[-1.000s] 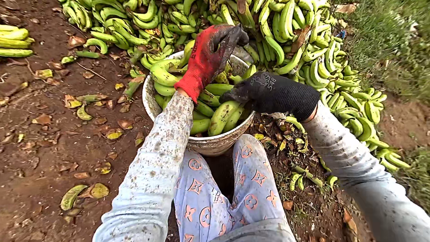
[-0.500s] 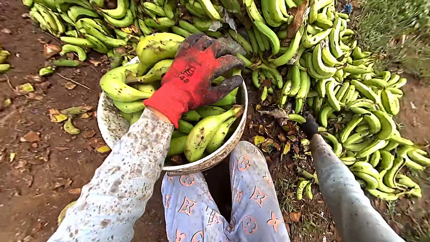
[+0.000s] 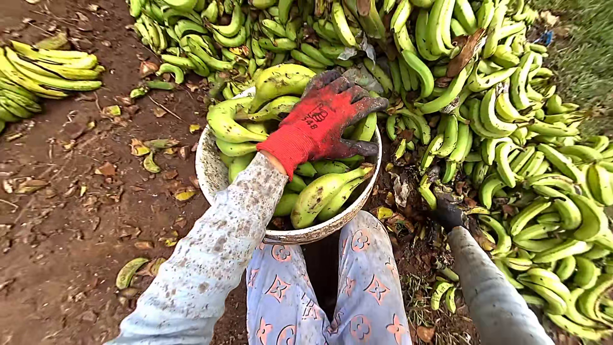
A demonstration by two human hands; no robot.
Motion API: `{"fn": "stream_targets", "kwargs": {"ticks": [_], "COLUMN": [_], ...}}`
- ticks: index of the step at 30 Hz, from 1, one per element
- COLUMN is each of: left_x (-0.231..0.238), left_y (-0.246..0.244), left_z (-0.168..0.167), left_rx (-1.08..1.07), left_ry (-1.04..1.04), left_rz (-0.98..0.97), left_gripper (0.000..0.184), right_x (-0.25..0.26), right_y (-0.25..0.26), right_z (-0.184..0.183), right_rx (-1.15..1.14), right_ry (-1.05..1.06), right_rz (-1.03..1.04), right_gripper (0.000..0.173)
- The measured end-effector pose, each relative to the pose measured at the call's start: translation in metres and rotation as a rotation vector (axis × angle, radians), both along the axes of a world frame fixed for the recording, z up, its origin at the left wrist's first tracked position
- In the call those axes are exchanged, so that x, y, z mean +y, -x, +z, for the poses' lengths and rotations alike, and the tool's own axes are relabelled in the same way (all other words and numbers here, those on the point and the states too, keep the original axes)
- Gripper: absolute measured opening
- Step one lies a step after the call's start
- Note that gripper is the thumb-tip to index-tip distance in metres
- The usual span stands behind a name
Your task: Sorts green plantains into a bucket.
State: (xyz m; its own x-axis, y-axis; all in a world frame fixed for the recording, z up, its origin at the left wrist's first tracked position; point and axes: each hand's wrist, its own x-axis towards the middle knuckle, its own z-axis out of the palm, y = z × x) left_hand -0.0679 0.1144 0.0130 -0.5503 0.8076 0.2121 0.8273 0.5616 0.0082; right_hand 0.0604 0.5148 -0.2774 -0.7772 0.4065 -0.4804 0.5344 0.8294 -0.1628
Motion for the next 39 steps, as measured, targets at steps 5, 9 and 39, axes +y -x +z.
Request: {"fn": "stream_targets", "kwargs": {"ticks": [5,9,39], "left_x": [0.000,0.006,0.004], "left_y": [-0.002,-0.004,0.001], "left_z": [0.000,0.007,-0.015], "left_rx": [-0.093,-0.217,-0.238], "left_ry": [0.042,0.021,-0.335], "left_rz": [-0.073,-0.053,-0.147], "left_gripper": [0.079,0.053,0.040], "right_x": [-0.047,-0.081,-0.034], "right_y": [-0.011,-0.014,0.104], "right_z": [0.089,0.211,0.065], "right_rx": [0.474,0.897,0.650], "right_ry": [0.216,0.234,0.375], "right_rz": [-0.206,0.223,-0.404], "right_gripper": [0.072,0.068,0.068]}}
